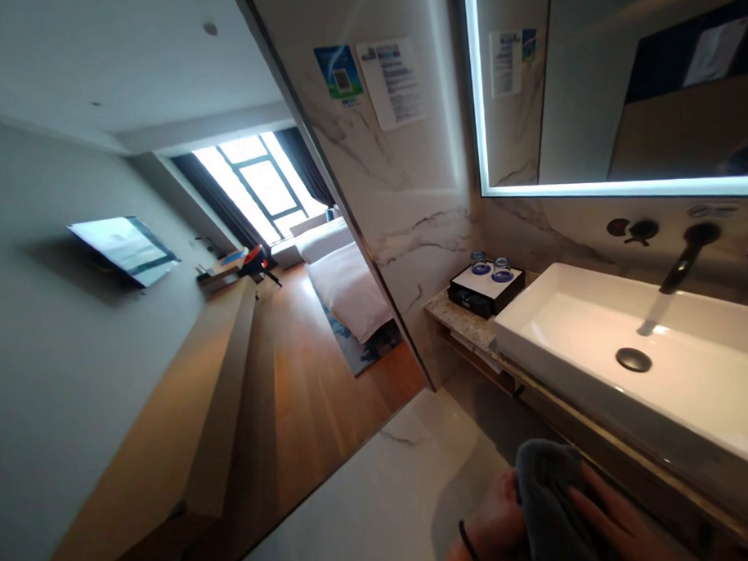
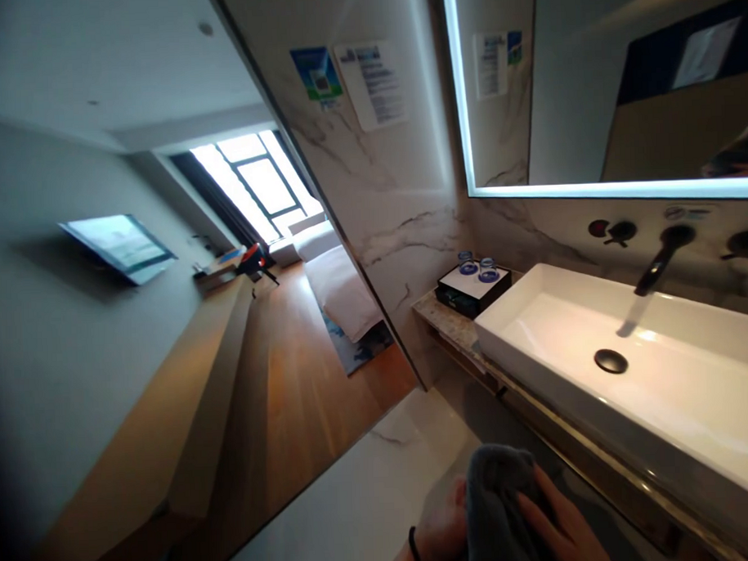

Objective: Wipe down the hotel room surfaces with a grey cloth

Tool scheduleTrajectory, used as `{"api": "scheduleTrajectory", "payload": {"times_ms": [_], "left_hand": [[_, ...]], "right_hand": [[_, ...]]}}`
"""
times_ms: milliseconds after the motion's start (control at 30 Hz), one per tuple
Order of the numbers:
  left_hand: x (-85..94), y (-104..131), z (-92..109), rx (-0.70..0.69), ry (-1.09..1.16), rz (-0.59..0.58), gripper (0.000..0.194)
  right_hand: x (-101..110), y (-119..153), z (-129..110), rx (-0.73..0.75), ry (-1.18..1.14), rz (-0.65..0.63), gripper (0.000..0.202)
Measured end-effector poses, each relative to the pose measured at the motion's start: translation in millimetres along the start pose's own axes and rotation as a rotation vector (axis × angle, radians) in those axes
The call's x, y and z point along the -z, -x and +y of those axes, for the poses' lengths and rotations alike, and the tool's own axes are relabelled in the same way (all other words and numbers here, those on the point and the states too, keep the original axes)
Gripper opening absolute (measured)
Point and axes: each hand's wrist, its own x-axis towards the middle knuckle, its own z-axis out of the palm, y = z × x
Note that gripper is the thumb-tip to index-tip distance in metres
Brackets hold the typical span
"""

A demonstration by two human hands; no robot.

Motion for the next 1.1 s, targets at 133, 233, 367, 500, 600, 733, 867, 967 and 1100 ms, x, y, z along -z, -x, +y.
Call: {"api": "scheduleTrajectory", "payload": {"times_ms": [133,233,367,500,600,733,867,967,1100], "left_hand": [[23.0,-17.2,15.9,0.001,0.030,0.099,0.040],[54.1,-28.0,28.8,-0.030,-0.006,0.172,0.047],[108.5,-39.9,49.0,-0.031,-0.172,0.364,0.046],[173.4,-42.4,75.9,0.109,-0.390,0.371,0.044],[231.1,-44.8,114.7,0.114,-0.479,0.490,0.052],[310.1,-58.4,208.6,0.028,-0.659,0.525,0.053],[362.6,-81.0,327.2,-0.166,-0.914,0.565,0.050],[370.1,-106.5,406.8,-0.316,-1.153,0.585,0.047],[351.1,-144.2,491.6,-0.744,-1.473,0.607,0.042]], "right_hand": [[-8.7,-58.7,-30.0,0.082,0.058,-0.221,0.048],[-8.9,-88.6,-33.5,0.061,0.023,-0.266,0.046],[-22.7,-110.7,-46.2,-0.299,-0.493,-0.283,0.051],[-51.0,-134.4,-72.6,-0.683,-1.137,-0.178,0.040],[-78.3,-164.9,-77.5,-0.725,-1.292,-0.020,0.036],[-119.5,-211.4,-70.7,-0.652,-1.208,0.130,0.059],[-158.7,-251.5,-68.8,-0.639,-1.069,0.392,0.085],[-180.6,-278.2,-66.3,-0.589,-1.038,0.496,0.084],[-195.6,-324.8,-64.7,-0.588,-0.987,0.545,0.065]]}}
